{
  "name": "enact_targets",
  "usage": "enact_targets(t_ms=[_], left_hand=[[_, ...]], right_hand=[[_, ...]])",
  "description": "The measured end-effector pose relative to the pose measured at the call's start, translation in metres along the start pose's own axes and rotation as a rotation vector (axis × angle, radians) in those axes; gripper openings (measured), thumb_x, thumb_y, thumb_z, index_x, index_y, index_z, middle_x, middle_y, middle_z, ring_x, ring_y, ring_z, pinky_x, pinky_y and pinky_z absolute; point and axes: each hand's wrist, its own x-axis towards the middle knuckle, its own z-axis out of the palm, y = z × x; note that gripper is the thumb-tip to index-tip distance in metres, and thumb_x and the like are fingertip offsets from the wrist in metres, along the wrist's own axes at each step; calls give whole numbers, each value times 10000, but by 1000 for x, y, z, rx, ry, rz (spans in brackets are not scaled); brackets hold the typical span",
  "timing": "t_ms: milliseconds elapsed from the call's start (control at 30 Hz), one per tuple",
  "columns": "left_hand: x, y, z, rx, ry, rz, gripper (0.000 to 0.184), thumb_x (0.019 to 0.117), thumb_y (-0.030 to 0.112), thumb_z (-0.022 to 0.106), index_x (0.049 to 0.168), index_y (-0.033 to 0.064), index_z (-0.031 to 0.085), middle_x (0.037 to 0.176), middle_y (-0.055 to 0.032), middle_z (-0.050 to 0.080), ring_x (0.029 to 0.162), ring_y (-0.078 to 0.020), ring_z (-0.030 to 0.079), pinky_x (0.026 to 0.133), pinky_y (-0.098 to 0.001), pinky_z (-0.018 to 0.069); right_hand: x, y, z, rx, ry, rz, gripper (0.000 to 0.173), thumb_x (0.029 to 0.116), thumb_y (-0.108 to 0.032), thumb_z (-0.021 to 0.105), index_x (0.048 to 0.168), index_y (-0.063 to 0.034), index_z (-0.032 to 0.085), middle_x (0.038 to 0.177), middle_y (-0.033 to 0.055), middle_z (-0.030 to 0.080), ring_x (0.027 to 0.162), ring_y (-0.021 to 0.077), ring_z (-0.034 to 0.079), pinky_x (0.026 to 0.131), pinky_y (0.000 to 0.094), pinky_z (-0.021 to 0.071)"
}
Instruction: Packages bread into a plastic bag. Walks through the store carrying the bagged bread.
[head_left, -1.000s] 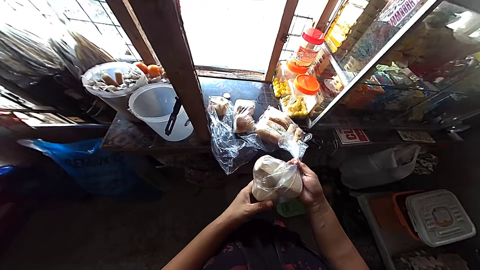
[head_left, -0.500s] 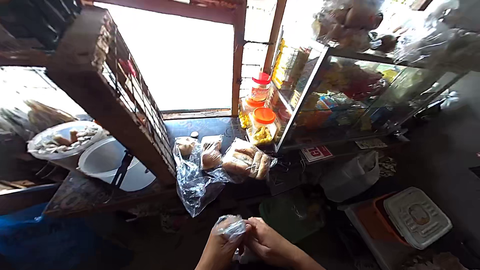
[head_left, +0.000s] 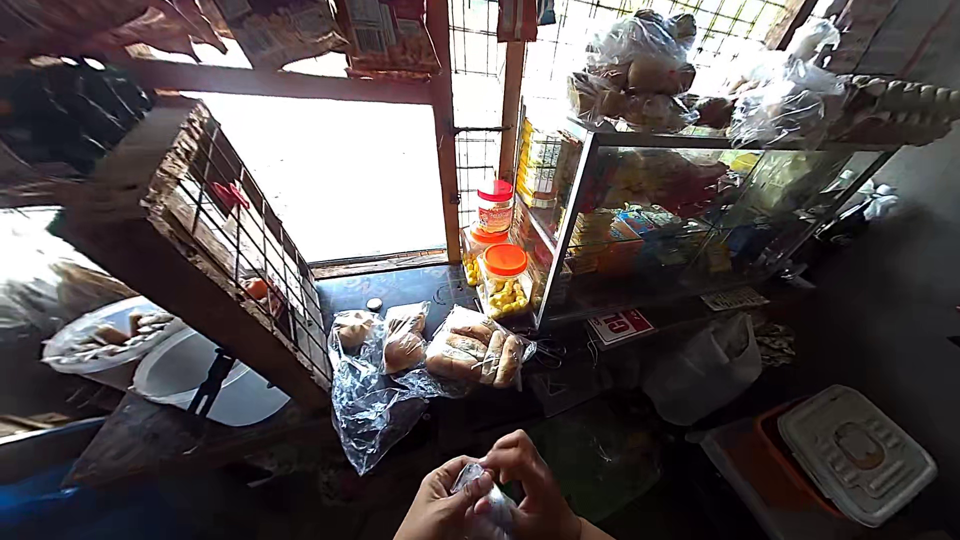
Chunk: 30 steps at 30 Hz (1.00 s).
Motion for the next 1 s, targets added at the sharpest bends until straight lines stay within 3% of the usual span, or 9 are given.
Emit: enact_targets(t_ms=[167,333,433,533,600,667,800,867,1000], left_hand=[[7,4,1,-27,32,-10,142,935,34,591,964,129,692,856,26,725,782,-64,692,764,-264,602],[11,3,-3,-199,70,-67,173,924,-32,574,956,118,653,869,9,704,774,-65,676,753,-238,584],[12,0,-9,-225,28,-22,183,918,-52,599,948,117,664,866,3,712,769,-66,680,751,-240,584],[16,-3,-22,-104,-49,148,164,893,-26,681,950,126,705,868,36,719,739,-44,668,720,-223,580],[20,-7,-29,-37,-89,228,132,906,-10,687,969,106,697,901,34,718,768,-49,673,735,-239,584],[19,-11,-36,-6,-113,287,125,926,-14,656,991,86,691,971,28,712,870,-65,683,811,-264,589],[13,-12,-48,97,-131,481,117,947,8,627,989,106,675,1013,44,680,942,-51,656,849,-246,566],[10,-9,-49,210,-81,617,93,947,47,660,948,124,713,1019,53,650,964,-32,623,847,-205,546],[6,8,-48,564,-44,799,144,968,62,674,1095,45,742,1065,-50,689,1010,-93,666,884,-248,584]], right_hand=[[52,-25,-34,-432,-409,-354,176,941,-94,637,954,-183,789,995,24,724,885,204,642,770,375,511],[100,-52,-48,-599,-914,-522,151,950,-62,581,852,-84,694,937,54,665,842,229,590,685,374,423],[110,-57,-45,-603,-1042,-481,44,843,-96,654,811,-67,663,918,77,655,840,260,597,661,410,420],[117,-49,-38,-488,-1032,-225,147,775,-150,740,820,-24,679,854,129,639,797,306,640,616,476,488],[118,-47,-30,-429,-1012,118,193,857,-192,682,809,-6,658,867,138,604,806,295,629,644,496,498],[120,-44,-22,-281,-970,527,280,956,-214,578,764,-10,580,826,86,512,772,200,517,680,400,415],[106,-32,-17,386,-707,1222,267,1044,-206,407,820,-157,544,602,-102,456,469,-22,379,456,149,333],[99,-32,-17,646,-539,1391,279,1061,-229,376,856,-196,563,654,-103,519,492,-21,399,460,146,337],[91,-37,-10,844,-383,1404,293,1079,-212,402,894,-164,624,660,-87,541,504,-19,424,469,141,356]])
